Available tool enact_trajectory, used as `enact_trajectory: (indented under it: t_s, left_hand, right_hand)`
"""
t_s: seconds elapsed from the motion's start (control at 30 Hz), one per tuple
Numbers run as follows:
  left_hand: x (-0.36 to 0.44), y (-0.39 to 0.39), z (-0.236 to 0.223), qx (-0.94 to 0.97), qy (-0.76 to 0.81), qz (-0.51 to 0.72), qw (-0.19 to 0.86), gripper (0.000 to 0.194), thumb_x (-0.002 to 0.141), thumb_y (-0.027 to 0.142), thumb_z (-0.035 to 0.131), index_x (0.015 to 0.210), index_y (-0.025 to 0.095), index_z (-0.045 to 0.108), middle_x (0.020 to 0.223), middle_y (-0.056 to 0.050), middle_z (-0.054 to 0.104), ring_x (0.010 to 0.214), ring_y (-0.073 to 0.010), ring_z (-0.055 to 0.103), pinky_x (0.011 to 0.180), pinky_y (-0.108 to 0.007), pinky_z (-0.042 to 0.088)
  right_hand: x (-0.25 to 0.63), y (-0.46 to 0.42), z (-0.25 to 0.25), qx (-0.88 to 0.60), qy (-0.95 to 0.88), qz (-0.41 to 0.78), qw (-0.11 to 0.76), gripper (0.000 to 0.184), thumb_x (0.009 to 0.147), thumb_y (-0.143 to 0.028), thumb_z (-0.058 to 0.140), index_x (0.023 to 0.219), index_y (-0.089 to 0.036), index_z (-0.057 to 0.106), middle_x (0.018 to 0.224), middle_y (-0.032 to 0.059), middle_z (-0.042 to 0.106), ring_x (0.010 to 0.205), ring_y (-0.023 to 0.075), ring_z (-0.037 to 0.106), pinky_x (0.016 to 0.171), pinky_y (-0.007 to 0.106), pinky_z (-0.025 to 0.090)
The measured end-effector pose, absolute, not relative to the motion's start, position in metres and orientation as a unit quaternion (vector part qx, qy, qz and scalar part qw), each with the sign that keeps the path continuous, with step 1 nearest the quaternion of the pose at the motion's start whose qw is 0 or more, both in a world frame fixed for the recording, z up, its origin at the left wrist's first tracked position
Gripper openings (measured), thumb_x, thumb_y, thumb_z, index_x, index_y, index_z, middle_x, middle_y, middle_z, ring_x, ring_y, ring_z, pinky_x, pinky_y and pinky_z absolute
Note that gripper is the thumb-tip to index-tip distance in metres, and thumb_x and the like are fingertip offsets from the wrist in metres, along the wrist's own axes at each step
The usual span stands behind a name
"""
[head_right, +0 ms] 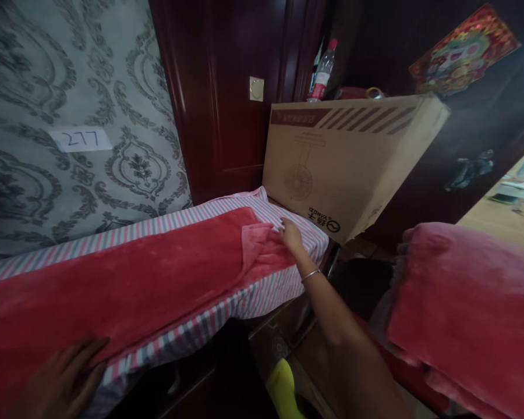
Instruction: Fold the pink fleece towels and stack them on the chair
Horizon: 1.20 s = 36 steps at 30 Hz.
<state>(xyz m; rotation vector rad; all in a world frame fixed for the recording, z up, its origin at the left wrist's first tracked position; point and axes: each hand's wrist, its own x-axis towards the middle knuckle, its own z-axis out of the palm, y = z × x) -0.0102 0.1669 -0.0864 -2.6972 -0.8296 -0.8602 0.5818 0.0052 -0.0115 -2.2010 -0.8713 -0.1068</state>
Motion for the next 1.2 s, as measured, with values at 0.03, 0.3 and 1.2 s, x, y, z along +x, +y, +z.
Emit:
enact_trajectory:
  t_s: [0.03, 0.3, 1.2]
  left_hand:
    - [-0.01, 0.166, -0.086, -0.909, -0.279, -0.293, 0.099, 0.04, 0.093, 0.05, 0.045, 0.111, 0.026, 0.073, 0.108, -0.009, 0.076, 0.095, -0.0291, 0.071, 0.082, -0.043, 0.057]
    - [-0.009, 0.16, -0.077, -0.908, -0.276, -0.295, 0.111, 0.042, 0.094, 0.051, 0.045, 0.107, 0.024, 0.075, 0.106, -0.009, 0.076, 0.093, -0.0274, 0.071, 0.08, -0.04, 0.057]
    - [-0.012, 0.17, -0.084, -0.919, -0.262, -0.278, 0.095, 0.042, 0.093, 0.046, 0.045, 0.107, 0.022, 0.076, 0.109, -0.013, 0.076, 0.092, -0.0326, 0.072, 0.077, -0.046, 0.059]
  right_hand:
    - [0.578, 0.018, -0.008, -0.849, -0.363, -0.033, 0.383, 0.054, 0.088, -0.016, 0.055, 0.142, -0.016, 0.057, 0.139, 0.0144, 0.064, 0.129, 0.0263, 0.059, 0.111, 0.036, 0.042]
    - [0.563, 0.066, -0.005, -0.792, -0.403, 0.054, 0.455, 0.027, 0.063, -0.01, 0.067, 0.088, -0.018, 0.073, 0.093, 0.0093, 0.077, 0.093, 0.0262, 0.07, 0.088, 0.032, 0.052]
    - [0.593, -0.034, -0.033, -0.874, -0.262, -0.026, 0.409, 0.027, 0.089, -0.026, 0.05, 0.105, -0.017, 0.068, 0.101, 0.0076, 0.074, 0.094, 0.0208, 0.065, 0.079, 0.028, 0.046]
